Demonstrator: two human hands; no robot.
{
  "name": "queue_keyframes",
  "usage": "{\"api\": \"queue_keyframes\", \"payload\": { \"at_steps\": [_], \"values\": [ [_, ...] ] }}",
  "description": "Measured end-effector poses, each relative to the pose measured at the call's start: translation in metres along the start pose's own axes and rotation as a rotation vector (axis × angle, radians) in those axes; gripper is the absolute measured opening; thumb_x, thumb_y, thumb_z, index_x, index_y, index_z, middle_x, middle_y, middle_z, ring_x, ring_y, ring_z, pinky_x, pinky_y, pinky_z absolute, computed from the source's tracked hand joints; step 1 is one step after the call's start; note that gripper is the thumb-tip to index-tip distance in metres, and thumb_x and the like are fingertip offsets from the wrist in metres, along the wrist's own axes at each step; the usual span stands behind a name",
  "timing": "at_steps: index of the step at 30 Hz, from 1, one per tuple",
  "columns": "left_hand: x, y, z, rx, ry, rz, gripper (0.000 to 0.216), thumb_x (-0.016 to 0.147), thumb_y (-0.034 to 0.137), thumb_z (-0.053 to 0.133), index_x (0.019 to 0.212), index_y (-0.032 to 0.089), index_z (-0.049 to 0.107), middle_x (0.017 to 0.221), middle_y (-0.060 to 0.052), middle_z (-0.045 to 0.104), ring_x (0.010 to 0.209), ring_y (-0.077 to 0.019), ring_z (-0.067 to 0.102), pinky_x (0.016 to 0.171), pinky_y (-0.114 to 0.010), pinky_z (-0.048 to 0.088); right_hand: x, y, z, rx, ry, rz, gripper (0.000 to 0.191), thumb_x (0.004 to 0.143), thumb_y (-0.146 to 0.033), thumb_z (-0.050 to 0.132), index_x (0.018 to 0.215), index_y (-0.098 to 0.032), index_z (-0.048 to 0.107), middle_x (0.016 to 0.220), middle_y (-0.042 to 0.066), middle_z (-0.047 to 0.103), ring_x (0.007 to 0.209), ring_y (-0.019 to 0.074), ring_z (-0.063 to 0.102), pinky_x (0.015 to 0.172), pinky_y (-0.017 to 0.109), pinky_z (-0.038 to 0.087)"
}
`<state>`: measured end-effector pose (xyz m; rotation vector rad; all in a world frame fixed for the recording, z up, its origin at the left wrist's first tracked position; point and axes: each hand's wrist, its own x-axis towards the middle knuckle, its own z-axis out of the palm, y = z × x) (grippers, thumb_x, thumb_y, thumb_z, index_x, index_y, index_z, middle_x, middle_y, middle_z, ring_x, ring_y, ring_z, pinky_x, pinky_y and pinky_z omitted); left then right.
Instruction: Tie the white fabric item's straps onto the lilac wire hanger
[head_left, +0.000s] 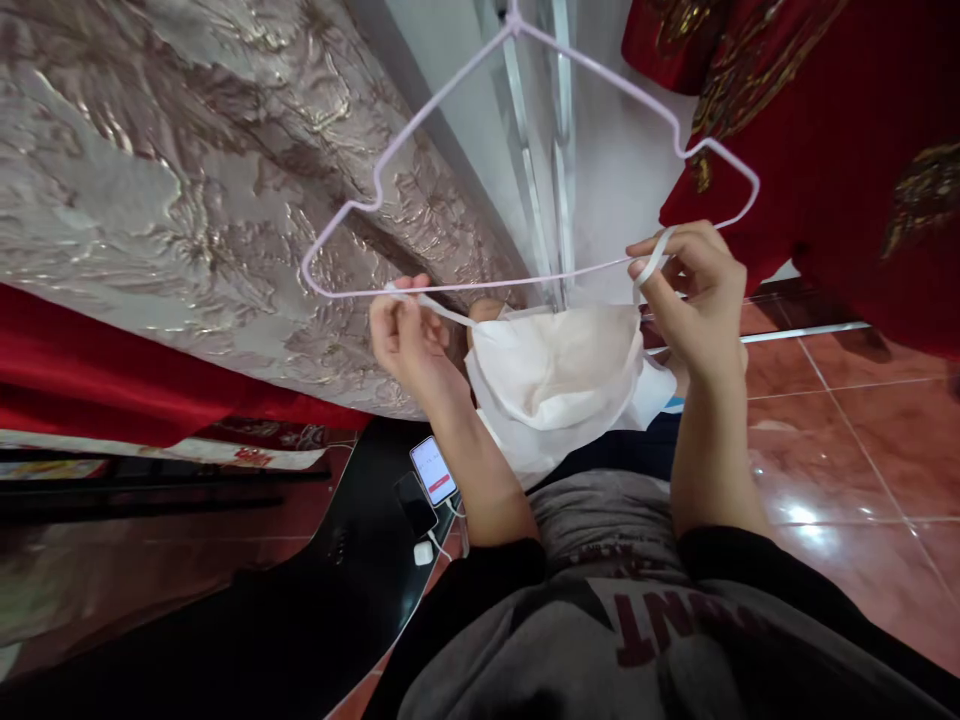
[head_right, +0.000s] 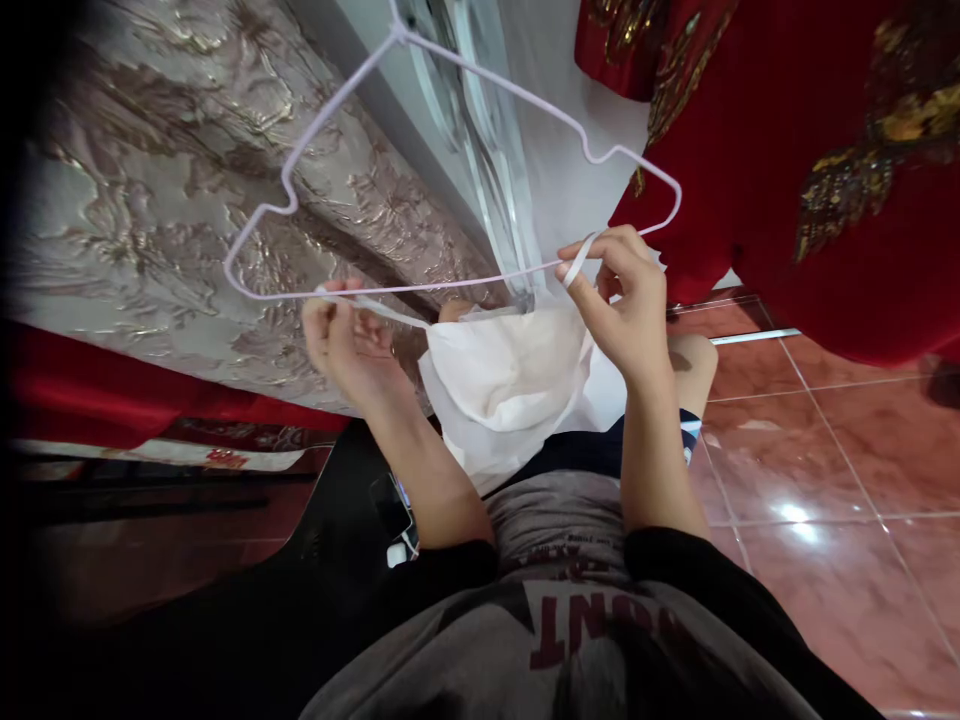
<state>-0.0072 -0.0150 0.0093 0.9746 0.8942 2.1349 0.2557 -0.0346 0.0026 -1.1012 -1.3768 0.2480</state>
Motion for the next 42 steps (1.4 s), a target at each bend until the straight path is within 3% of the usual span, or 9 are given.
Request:
{"api": "queue_keyframes", "payload": {
  "at_steps": [7, 14, 19, 23, 26, 29, 32, 38, 42],
  "values": [
    [0.033, 0.005, -0.020, 0.081, 0.175, 0.492, 0.022, 0.076, -0.002, 0.054, 0.072, 0.019, 0.057, 0.121, -0.015, 0.078, 0.117, -0.0177, 0.071, 0.107, -0.032, 0.050, 0.002, -0.002, -0.006, 0.055, 0.070, -0.061, 0.022, 0.092, -0.050, 0.081, 0.094, -0.028, 0.077, 0.102, 0.003, 0.065, 0.087, 0.0169, 0.060, 0.072, 0.035, 0.052],
    [0.052, 0.008, -0.040, 0.051, 0.151, 0.486, 0.027, 0.083, -0.002, 0.060, 0.070, 0.021, 0.054, 0.126, -0.007, 0.080, 0.123, -0.0178, 0.073, 0.118, -0.037, 0.050, 0.000, 0.000, -0.001, 0.079, 0.059, -0.022, 0.027, 0.091, -0.052, 0.081, 0.095, -0.026, 0.077, 0.102, 0.004, 0.063, 0.092, 0.0168, 0.064, 0.077, 0.037, 0.058],
    [0.054, 0.020, -0.034, 0.117, -0.026, 0.462, 0.022, 0.088, -0.001, 0.068, 0.079, 0.019, 0.073, 0.122, -0.005, 0.083, 0.125, -0.0208, 0.074, 0.116, -0.040, 0.054, 0.000, 0.004, 0.002, 0.111, 0.026, -0.028, 0.026, 0.091, -0.051, 0.081, 0.095, -0.026, 0.075, 0.102, 0.004, 0.062, 0.092, 0.0172, 0.064, 0.081, 0.040, 0.061],
    [0.069, 0.039, -0.014, 0.165, -0.199, 0.416, 0.020, 0.095, 0.003, 0.076, 0.111, 0.011, 0.084, 0.109, -0.006, 0.085, 0.098, -0.0176, 0.080, 0.093, -0.031, 0.062, -0.001, 0.004, 0.003, 0.097, 0.023, -0.036, 0.026, 0.089, -0.050, 0.084, 0.096, -0.026, 0.076, 0.101, 0.004, 0.062, 0.087, 0.0157, 0.062, 0.073, 0.036, 0.058],
    [0.087, 0.055, -0.003, 0.280, -0.416, 0.442, 0.025, 0.094, -0.005, 0.074, 0.108, 0.012, 0.085, 0.092, -0.001, 0.084, 0.084, -0.0107, 0.075, 0.082, -0.022, 0.058, -0.001, 0.003, 0.004, 0.074, -0.025, -0.018, 0.026, 0.089, -0.050, 0.084, 0.098, -0.027, 0.076, 0.101, 0.003, 0.063, 0.081, 0.0142, 0.059, 0.069, 0.035, 0.056],
    [0.101, 0.069, 0.004, 0.496, -0.635, 0.366, 0.023, 0.099, -0.005, 0.068, 0.101, 0.011, 0.085, 0.079, 0.001, 0.074, 0.071, -0.0090, 0.062, 0.072, -0.020, 0.050, -0.002, 0.003, 0.004, 0.062, -0.037, -0.018, 0.026, 0.088, -0.048, 0.084, 0.099, -0.027, 0.076, 0.103, 0.003, 0.064, 0.077, 0.0126, 0.057, 0.067, 0.034, 0.054],
    [0.108, 0.071, 0.007, 0.597, -0.654, 0.264, 0.034, 0.109, 0.010, 0.062, 0.078, 0.012, 0.076, 0.061, 0.003, 0.059, 0.055, -0.0106, 0.052, 0.058, -0.023, 0.044, -0.003, 0.002, 0.003, 0.061, -0.040, -0.034, 0.024, 0.090, -0.046, 0.083, 0.100, -0.026, 0.075, 0.105, 0.003, 0.064, 0.078, 0.0127, 0.057, 0.068, 0.035, 0.053],
    [0.080, 0.033, -0.005, 0.175, -0.163, -0.079, 0.029, 0.113, 0.021, 0.056, 0.086, 0.018, 0.067, 0.069, 0.001, 0.068, 0.057, -0.0112, 0.065, 0.061, -0.024, 0.052, -0.003, 0.000, 0.002, 0.048, -0.009, -0.063, 0.021, 0.091, -0.044, 0.081, 0.097, -0.026, 0.075, 0.101, 0.003, 0.063, 0.082, 0.0140, 0.058, 0.067, 0.033, 0.050],
    [0.030, -0.001, -0.002, -0.012, -0.206, -0.266, 0.030, 0.111, 0.051, 0.055, 0.109, 0.023, 0.066, 0.102, -0.006, 0.079, 0.101, -0.0220, 0.077, 0.094, -0.035, 0.058, -0.006, -0.001, 0.005, 0.009, -0.031, -0.057, 0.023, 0.092, -0.048, 0.079, 0.101, -0.027, 0.075, 0.103, 0.002, 0.063, 0.084, 0.0147, 0.061, 0.069, 0.033, 0.054]
  ]
}}
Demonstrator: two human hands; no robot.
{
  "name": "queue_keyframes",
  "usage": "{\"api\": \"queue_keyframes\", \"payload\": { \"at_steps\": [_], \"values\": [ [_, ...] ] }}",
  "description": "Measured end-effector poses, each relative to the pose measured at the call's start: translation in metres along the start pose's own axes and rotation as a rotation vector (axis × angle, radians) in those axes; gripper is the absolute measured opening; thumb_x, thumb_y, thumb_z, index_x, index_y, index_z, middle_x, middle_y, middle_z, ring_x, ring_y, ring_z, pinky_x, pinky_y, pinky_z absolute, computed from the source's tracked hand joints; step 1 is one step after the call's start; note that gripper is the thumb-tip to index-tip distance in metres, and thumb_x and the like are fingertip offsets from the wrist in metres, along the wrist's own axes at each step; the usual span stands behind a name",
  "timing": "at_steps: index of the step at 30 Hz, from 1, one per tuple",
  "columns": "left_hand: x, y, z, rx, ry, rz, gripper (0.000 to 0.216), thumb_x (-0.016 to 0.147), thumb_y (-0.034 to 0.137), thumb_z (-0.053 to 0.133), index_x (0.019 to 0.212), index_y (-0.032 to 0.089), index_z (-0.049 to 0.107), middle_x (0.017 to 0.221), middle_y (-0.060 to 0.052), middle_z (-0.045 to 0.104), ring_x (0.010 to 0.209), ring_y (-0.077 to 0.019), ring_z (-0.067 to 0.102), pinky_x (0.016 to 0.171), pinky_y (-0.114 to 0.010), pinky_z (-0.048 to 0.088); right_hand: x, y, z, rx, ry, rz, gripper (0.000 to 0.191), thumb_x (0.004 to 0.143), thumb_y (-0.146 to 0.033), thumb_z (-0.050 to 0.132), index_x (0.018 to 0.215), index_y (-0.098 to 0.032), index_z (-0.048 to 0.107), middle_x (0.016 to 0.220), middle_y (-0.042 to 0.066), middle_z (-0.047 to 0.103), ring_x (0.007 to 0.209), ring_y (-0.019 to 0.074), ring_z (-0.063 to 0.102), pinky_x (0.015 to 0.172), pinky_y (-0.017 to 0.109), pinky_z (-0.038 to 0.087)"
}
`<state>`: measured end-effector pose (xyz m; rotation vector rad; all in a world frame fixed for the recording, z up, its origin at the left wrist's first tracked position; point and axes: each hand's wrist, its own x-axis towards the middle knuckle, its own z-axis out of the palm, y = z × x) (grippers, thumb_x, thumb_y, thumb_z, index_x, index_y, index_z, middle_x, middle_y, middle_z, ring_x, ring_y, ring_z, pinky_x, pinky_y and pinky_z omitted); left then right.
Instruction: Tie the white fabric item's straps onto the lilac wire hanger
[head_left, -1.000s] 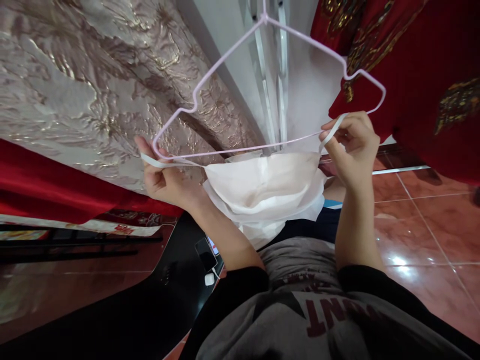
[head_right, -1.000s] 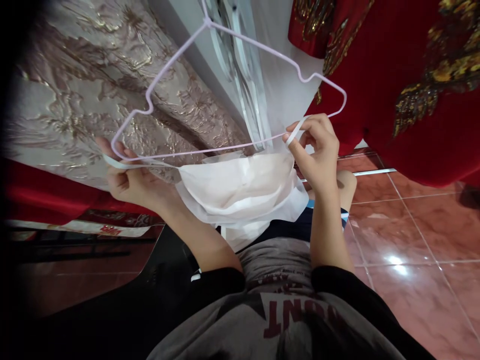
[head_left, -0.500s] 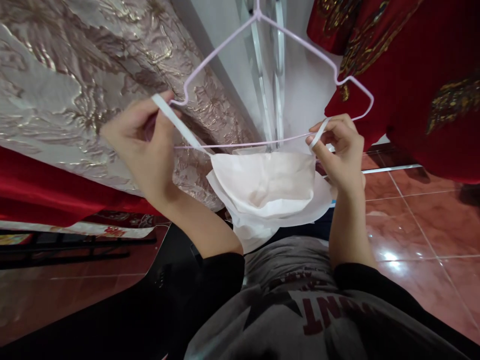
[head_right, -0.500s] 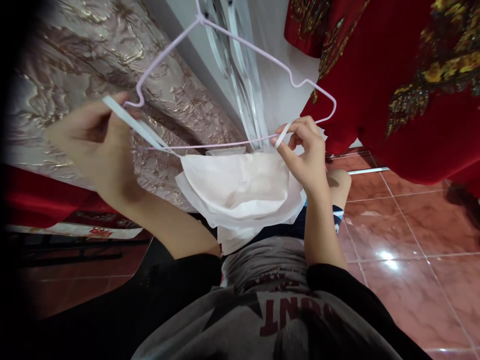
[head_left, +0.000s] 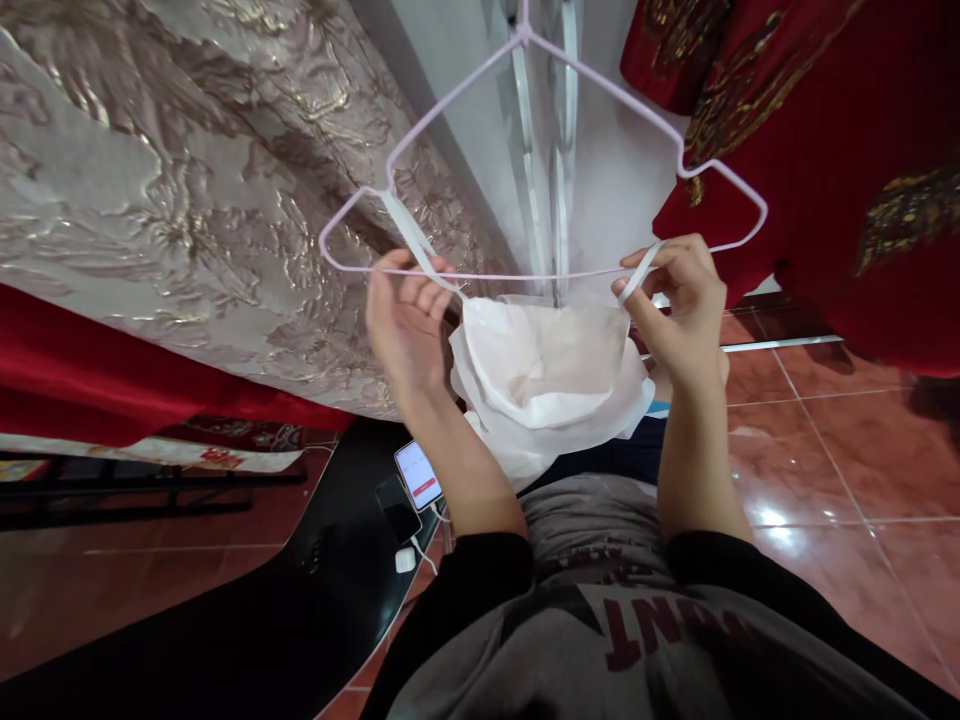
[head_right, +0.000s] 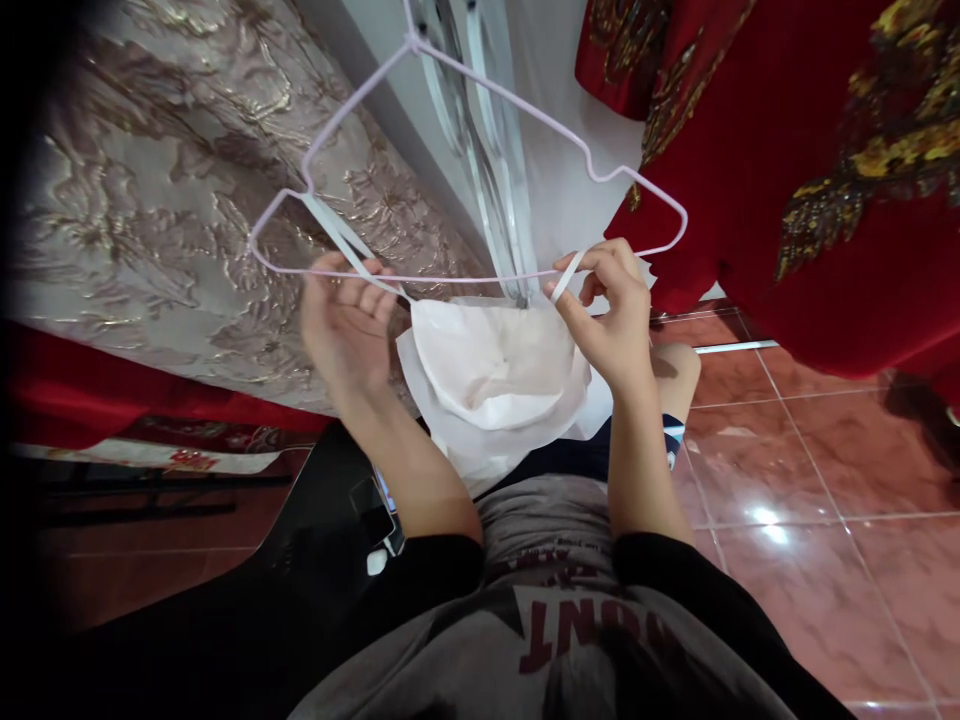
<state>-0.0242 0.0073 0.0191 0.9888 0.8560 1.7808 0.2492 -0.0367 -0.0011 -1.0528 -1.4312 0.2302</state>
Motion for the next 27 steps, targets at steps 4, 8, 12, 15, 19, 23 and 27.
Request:
{"api": "queue_keyframes", "payload": {
  "at_steps": [4, 8, 12, 15, 19, 23, 27],
  "values": [
    [-0.018, -0.019, 0.012, 0.094, 0.040, 0.112, 0.031, 0.105, 0.055, 0.064, 0.102, 0.025, 0.064, 0.092, -0.003, 0.079, 0.085, -0.0199, 0.074, 0.083, -0.032, 0.055, -0.003, 0.011, 0.000, 0.012, 0.245, -0.056, 0.027, 0.091, -0.048, 0.081, 0.110, -0.028, 0.076, 0.107, 0.004, 0.066, 0.086, 0.0168, 0.066, 0.076, 0.036, 0.059],
    [-0.016, -0.011, 0.010, 0.067, 0.055, 0.227, 0.021, 0.105, 0.042, 0.064, 0.092, 0.026, 0.063, 0.081, -0.002, 0.075, 0.070, -0.0179, 0.066, 0.075, -0.032, 0.053, 0.007, 0.035, -0.016, -0.010, 0.773, -0.142, 0.031, 0.095, -0.056, 0.076, 0.108, -0.028, 0.076, 0.101, 0.004, 0.068, 0.096, 0.0212, 0.072, 0.090, 0.044, 0.061],
    [-0.019, -0.004, 0.012, 0.072, 0.025, 0.211, 0.030, 0.099, 0.054, 0.074, 0.088, 0.028, 0.063, 0.080, -0.003, 0.075, 0.067, -0.0211, 0.061, 0.071, -0.035, 0.051, 0.036, 0.031, -0.038, 0.081, 0.534, -0.114, 0.030, 0.086, -0.052, 0.086, 0.102, -0.027, 0.084, 0.093, 0.003, 0.074, 0.086, 0.0185, 0.073, 0.084, 0.039, 0.059],
    [-0.021, -0.006, 0.015, 0.005, -0.002, 0.203, 0.026, 0.101, 0.046, 0.074, 0.086, 0.026, 0.064, 0.079, -0.003, 0.075, 0.065, -0.0191, 0.058, 0.069, -0.033, 0.049, 0.062, 0.000, -0.045, 0.075, 0.170, -0.068, 0.023, 0.087, -0.041, 0.088, 0.101, -0.023, 0.085, 0.095, 0.008, 0.078, 0.085, 0.0173, 0.072, 0.080, 0.036, 0.057],
    [-0.020, -0.010, 0.015, -0.018, -0.003, 0.228, 0.025, 0.104, 0.040, 0.068, 0.086, 0.025, 0.062, 0.076, -0.002, 0.074, 0.061, -0.0162, 0.056, 0.067, -0.030, 0.047, 0.083, -0.039, -0.040, -0.160, -0.156, -0.027, 0.017, 0.085, -0.030, 0.090, 0.083, -0.028, 0.073, 0.086, 0.006, 0.074, 0.082, 0.0197, 0.068, 0.081, 0.040, 0.056],
    [-0.022, -0.010, 0.013, 0.076, 0.022, 0.165, 0.030, 0.105, 0.049, 0.066, 0.089, 0.024, 0.059, 0.083, -0.003, 0.075, 0.067, -0.0163, 0.059, 0.069, -0.029, 0.050, 0.073, -0.042, -0.031, -0.229, 0.109, -0.147, 0.016, 0.089, -0.026, 0.084, 0.088, -0.028, 0.068, 0.097, 0.007, 0.068, 0.097, 0.0219, 0.066, 0.085, 0.038, 0.054],
    [-0.024, -0.011, 0.015, 0.106, 0.068, 0.126, 0.036, 0.104, 0.057, 0.066, 0.090, 0.025, 0.059, 0.085, -0.003, 0.075, 0.068, -0.0166, 0.062, 0.069, -0.029, 0.052, 0.036, -0.031, -0.014, 0.026, 0.355, -0.179, 0.012, 0.090, -0.030, 0.081, 0.098, -0.027, 0.072, 0.088, 0.003, 0.061, 0.077, 0.0156, 0.059, 0.068, 0.033, 0.048]
  ]
}}
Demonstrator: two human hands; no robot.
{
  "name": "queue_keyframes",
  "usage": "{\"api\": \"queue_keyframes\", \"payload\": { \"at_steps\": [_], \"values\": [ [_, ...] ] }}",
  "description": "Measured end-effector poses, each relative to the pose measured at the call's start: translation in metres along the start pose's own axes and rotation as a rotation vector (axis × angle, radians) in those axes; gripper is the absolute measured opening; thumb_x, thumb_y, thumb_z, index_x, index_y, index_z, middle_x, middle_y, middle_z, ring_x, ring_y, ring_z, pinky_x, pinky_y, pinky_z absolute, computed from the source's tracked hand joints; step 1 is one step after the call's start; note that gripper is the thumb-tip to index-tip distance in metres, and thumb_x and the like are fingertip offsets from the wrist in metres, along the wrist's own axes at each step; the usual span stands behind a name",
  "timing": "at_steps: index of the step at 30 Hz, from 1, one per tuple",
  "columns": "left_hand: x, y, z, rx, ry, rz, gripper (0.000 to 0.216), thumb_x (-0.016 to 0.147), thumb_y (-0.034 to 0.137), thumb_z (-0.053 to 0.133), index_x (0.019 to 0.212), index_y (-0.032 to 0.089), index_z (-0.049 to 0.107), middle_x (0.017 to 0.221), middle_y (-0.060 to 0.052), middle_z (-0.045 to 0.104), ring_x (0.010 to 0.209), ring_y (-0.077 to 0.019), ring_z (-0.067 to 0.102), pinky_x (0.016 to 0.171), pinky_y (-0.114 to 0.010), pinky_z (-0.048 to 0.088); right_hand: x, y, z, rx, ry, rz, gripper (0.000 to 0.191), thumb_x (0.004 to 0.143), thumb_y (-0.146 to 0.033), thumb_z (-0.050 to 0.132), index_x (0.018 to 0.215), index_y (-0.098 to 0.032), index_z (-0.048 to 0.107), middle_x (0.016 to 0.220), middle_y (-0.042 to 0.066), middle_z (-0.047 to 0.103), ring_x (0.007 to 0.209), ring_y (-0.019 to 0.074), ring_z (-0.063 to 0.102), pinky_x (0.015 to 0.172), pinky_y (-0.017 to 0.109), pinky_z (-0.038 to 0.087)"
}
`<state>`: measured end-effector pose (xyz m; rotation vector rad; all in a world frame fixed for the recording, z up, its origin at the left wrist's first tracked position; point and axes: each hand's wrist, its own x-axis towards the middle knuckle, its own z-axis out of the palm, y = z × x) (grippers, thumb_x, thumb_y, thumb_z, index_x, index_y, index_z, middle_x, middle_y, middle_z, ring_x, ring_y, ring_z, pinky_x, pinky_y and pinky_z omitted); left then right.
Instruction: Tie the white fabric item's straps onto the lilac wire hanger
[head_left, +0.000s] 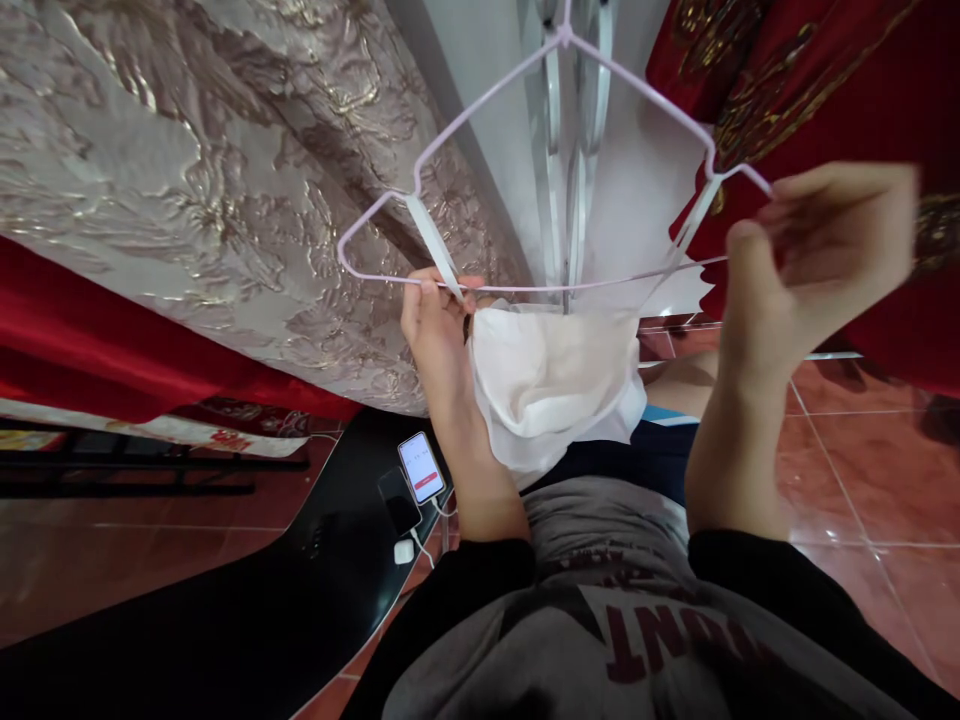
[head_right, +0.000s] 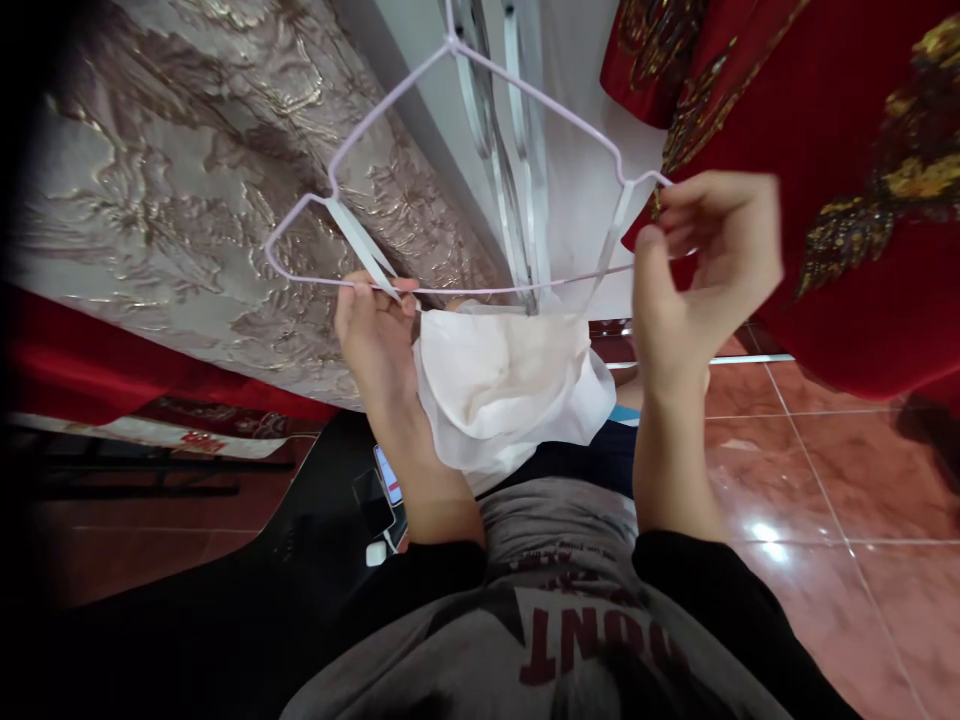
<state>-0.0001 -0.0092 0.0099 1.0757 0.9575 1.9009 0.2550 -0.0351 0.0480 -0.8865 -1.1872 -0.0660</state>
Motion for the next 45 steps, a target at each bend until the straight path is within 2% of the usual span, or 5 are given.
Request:
{"api": "queue_keyframes", "payload": {
  "at_steps": [5, 12, 21, 30, 45],
  "values": [
    [-0.001, -0.003, -0.002, -0.029, -0.035, 0.027, 0.026, 0.107, 0.045, 0.065, 0.092, 0.025, 0.069, 0.088, -0.004, 0.079, 0.070, -0.0167, 0.068, 0.074, -0.029, 0.057, -0.047, -0.004, 0.002, 0.050, -0.492, 0.436, 0.030, 0.095, -0.044, 0.076, 0.121, -0.029, 0.074, 0.059, -0.008, 0.047, 0.051, 0.0108, 0.041, 0.053, 0.029, 0.031],
    [-0.018, 0.042, -0.037, 0.174, -0.379, -0.134, 0.028, 0.105, 0.045, 0.070, 0.110, 0.022, 0.086, 0.102, -0.011, 0.082, 0.103, -0.0239, 0.077, 0.098, -0.035, 0.060, -0.047, 0.001, 0.005, 0.097, -0.344, 0.445, 0.032, 0.096, -0.058, 0.074, 0.096, -0.027, 0.068, 0.056, -0.009, 0.033, 0.049, 0.0091, 0.030, 0.053, 0.029, 0.019],
    [0.015, 0.097, -0.022, -0.118, -0.180, -0.059, 0.042, 0.107, 0.051, 0.056, 0.115, 0.018, 0.082, 0.142, -0.011, 0.071, 0.139, -0.0262, 0.062, 0.058, -0.020, 0.054, -0.042, -0.001, 0.006, 0.135, -0.378, 0.458, 0.032, 0.093, -0.056, 0.077, 0.091, -0.026, 0.068, 0.057, -0.008, 0.034, 0.051, 0.0081, 0.027, 0.051, 0.028, 0.018],
    [0.012, 0.040, -0.045, -0.092, 0.245, 0.069, 0.021, 0.097, 0.032, 0.069, 0.115, 0.023, 0.075, 0.139, -0.007, 0.074, 0.139, -0.0224, 0.064, 0.078, -0.021, 0.058, -0.051, 0.004, 0.009, 0.117, -0.405, 0.427, 0.030, 0.098, -0.057, 0.071, 0.101, -0.028, 0.072, 0.057, -0.009, 0.033, 0.050, 0.0090, 0.028, 0.050, 0.028, 0.022],
    [-0.016, 0.028, -0.009, -0.054, -0.067, -0.053, 0.038, 0.103, 0.059, 0.068, 0.113, 0.023, 0.075, 0.121, -0.013, 0.078, 0.115, -0.0295, 0.075, 0.061, -0.026, 0.053, -0.061, 0.000, 0.013, 0.141, -0.469, 0.413, 0.027, 0.098, -0.053, 0.071, 0.112, -0.030, 0.077, 0.060, -0.006, 0.043, 0.055, 0.0114, 0.041, 0.053, 0.029, 0.031]
  ]
}}
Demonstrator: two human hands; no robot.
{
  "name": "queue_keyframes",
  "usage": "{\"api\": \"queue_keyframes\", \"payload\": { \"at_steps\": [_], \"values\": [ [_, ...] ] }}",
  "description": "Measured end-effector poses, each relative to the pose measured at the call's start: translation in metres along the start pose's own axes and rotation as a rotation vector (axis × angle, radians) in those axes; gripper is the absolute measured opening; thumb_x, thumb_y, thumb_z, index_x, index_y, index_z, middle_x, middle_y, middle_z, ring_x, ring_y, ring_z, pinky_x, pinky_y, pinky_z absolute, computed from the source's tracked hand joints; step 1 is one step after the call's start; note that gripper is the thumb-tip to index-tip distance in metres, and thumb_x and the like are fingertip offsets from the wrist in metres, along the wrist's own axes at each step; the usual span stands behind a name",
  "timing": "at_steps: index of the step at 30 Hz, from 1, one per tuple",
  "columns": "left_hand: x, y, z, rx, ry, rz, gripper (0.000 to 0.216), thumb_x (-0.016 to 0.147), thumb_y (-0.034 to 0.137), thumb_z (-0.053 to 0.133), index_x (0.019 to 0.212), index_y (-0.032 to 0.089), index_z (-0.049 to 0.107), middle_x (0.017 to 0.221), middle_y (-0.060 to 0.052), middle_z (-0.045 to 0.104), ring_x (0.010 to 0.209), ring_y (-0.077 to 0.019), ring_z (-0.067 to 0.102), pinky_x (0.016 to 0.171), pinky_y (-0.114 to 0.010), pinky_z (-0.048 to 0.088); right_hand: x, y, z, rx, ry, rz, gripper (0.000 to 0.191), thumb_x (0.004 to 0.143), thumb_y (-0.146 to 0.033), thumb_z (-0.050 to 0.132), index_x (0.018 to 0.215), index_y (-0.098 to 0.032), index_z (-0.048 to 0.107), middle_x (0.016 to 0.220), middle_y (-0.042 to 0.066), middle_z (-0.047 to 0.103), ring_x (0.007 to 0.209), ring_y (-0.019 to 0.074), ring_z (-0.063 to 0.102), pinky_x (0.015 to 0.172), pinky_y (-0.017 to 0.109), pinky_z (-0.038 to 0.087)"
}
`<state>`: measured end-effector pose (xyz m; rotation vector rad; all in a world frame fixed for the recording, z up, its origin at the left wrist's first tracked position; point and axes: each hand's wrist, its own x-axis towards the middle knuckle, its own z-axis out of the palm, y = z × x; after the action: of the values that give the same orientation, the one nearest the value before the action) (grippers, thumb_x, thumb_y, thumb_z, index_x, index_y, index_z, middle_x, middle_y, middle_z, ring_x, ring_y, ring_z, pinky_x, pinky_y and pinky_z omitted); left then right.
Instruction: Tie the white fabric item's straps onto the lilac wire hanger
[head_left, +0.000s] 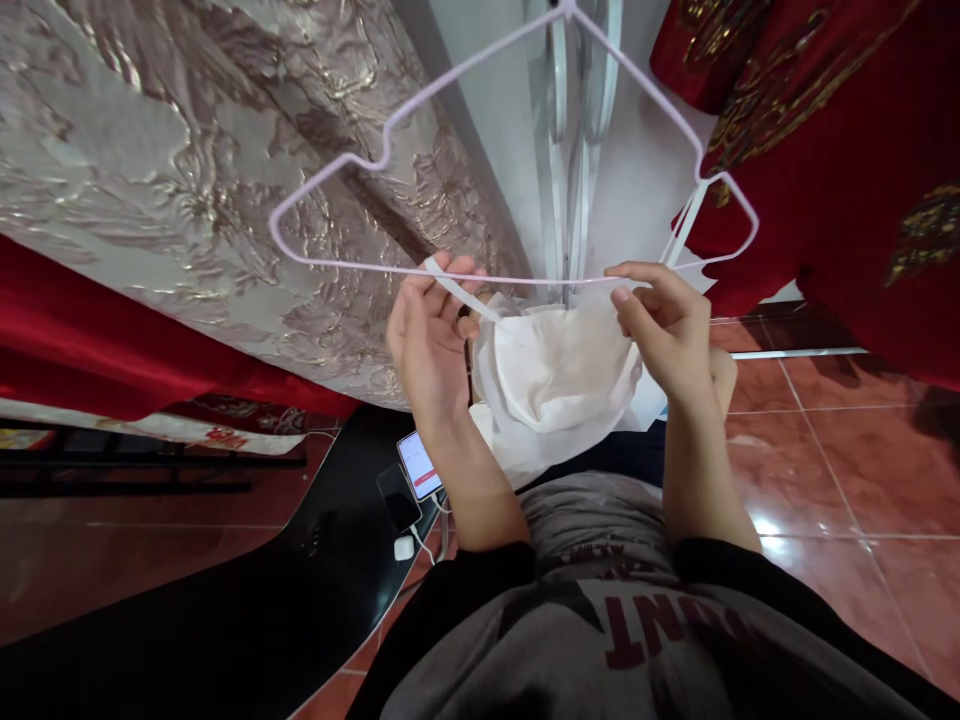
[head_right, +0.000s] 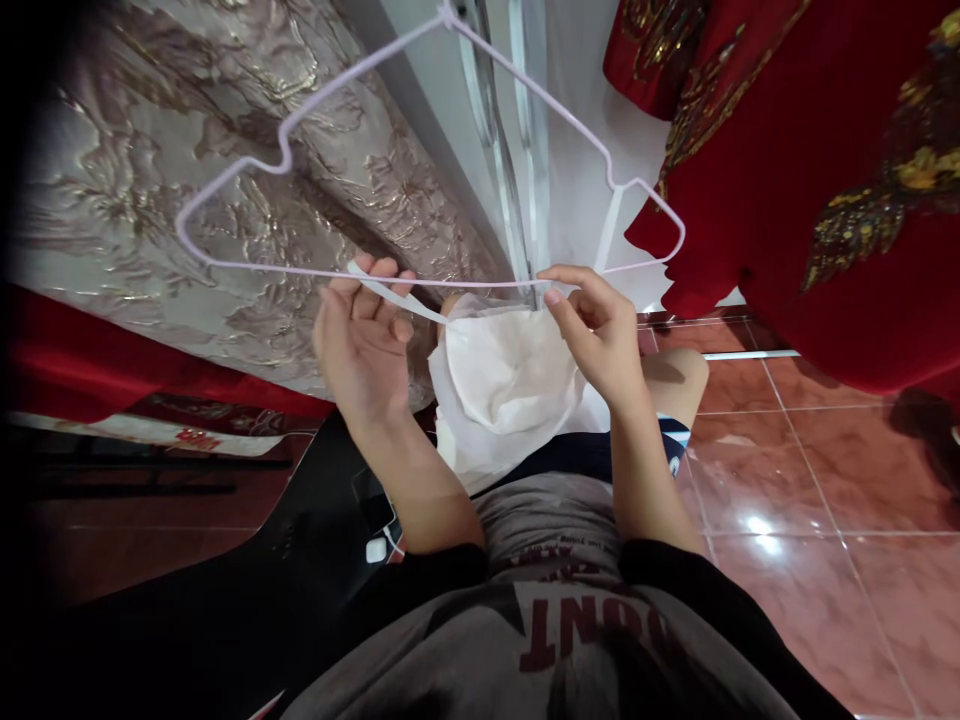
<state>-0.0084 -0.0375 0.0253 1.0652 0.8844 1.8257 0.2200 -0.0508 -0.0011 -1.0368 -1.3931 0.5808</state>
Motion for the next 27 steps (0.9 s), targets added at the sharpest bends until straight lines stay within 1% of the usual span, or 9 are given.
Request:
{"api": "queue_keyframes", "payload": {
  "at_steps": [6, 8, 10, 13, 15, 18, 23, 25, 27],
  "values": [
    [0.001, -0.007, 0.013, -0.139, 0.040, 0.065, 0.027, 0.104, 0.043, 0.072, 0.089, 0.021, 0.071, 0.083, -0.006, 0.075, 0.081, -0.0191, 0.077, 0.050, -0.020, 0.049, 0.007, 0.008, -0.010, 0.008, 0.431, -0.068, 0.027, 0.101, -0.049, 0.068, 0.120, -0.030, 0.069, 0.064, -0.005, 0.044, 0.054, 0.0126, 0.042, 0.054, 0.030, 0.035],
    [0.004, -0.013, 0.015, -0.131, 0.061, 0.060, 0.029, 0.105, 0.044, 0.071, 0.088, 0.021, 0.069, 0.081, -0.005, 0.074, 0.079, -0.0181, 0.076, 0.051, -0.020, 0.051, 0.016, 0.008, -0.025, -0.009, 0.373, 0.028, 0.021, 0.100, -0.046, 0.069, 0.109, -0.027, 0.072, 0.059, -0.006, 0.042, 0.051, 0.0118, 0.038, 0.052, 0.029, 0.030],
    [0.006, -0.016, 0.014, -0.131, 0.083, 0.043, 0.029, 0.106, 0.043, 0.069, 0.088, 0.021, 0.067, 0.081, -0.005, 0.073, 0.078, -0.0170, 0.076, 0.052, -0.019, 0.052, 0.025, 0.004, -0.038, -0.032, 0.189, 0.110, 0.021, 0.097, -0.043, 0.073, 0.092, -0.023, 0.074, 0.056, -0.005, 0.043, 0.050, 0.0099, 0.036, 0.049, 0.028, 0.025],
    [0.008, -0.017, 0.014, -0.126, 0.104, 0.039, 0.028, 0.108, 0.041, 0.068, 0.089, 0.021, 0.066, 0.081, -0.004, 0.074, 0.074, -0.0156, 0.076, 0.052, -0.019, 0.052, 0.036, -0.011, -0.046, -0.001, 0.000, 0.084, 0.017, 0.093, -0.036, 0.076, 0.083, -0.023, 0.080, 0.052, -0.006, 0.040, 0.047, 0.0073, 0.032, 0.046, 0.026, 0.018],
    [0.008, -0.016, 0.014, -0.123, 0.107, 0.030, 0.028, 0.108, 0.040, 0.068, 0.088, 0.021, 0.066, 0.080, -0.003, 0.074, 0.067, -0.0145, 0.074, 0.050, -0.019, 0.051, 0.042, -0.023, -0.042, 0.009, 0.012, -0.024, 0.011, 0.092, -0.030, 0.077, 0.088, -0.025, 0.086, 0.050, -0.006, 0.040, 0.046, 0.0066, 0.031, 0.045, 0.026, 0.017],
    [0.010, -0.015, 0.013, -0.121, 0.103, -0.009, 0.030, 0.109, 0.040, 0.067, 0.085, 0.021, 0.065, 0.077, -0.003, 0.073, 0.058, -0.0128, 0.069, 0.045, -0.018, 0.047, 0.054, -0.035, -0.036, -0.004, 0.185, -0.247, 0.012, 0.091, -0.028, 0.080, 0.098, -0.031, 0.089, 0.054, -0.004, 0.051, 0.049, 0.0077, 0.036, 0.046, 0.028, 0.023],
    [0.012, -0.018, 0.009, -0.120, 0.050, -0.025, 0.031, 0.108, 0.040, 0.068, 0.085, 0.019, 0.066, 0.079, -0.003, 0.076, 0.051, -0.0104, 0.066, 0.042, -0.017, 0.044, 0.082, -0.008, -0.062, -0.018, 0.309, -0.393, 0.040, 0.087, -0.034, 0.089, 0.123, -0.050, 0.080, 0.107, -0.004, 0.081, 0.088, 0.0209, 0.075, 0.068, 0.037, 0.062],
    [0.012, -0.019, 0.007, -0.119, 0.023, -0.018, 0.032, 0.106, 0.043, 0.071, 0.085, 0.019, 0.066, 0.080, -0.003, 0.077, 0.050, -0.0099, 0.065, 0.042, -0.017, 0.044, 0.083, 0.013, -0.078, 0.061, 0.350, -0.442, 0.057, 0.078, -0.039, 0.096, 0.131, -0.048, 0.077, 0.141, -0.005, 0.074, 0.112, 0.0275, 0.079, 0.063, 0.035, 0.062],
    [0.011, -0.018, 0.007, -0.110, 0.017, -0.028, 0.032, 0.105, 0.045, 0.072, 0.086, 0.019, 0.067, 0.082, -0.003, 0.077, 0.050, -0.0099, 0.064, 0.043, -0.018, 0.045, 0.074, 0.029, -0.086, 0.094, 0.446, -0.478, 0.065, 0.066, -0.048, 0.102, 0.127, -0.040, 0.081, 0.139, 0.001, 0.076, 0.121, 0.0325, 0.078, 0.048, 0.025, 0.052]
  ]
}}
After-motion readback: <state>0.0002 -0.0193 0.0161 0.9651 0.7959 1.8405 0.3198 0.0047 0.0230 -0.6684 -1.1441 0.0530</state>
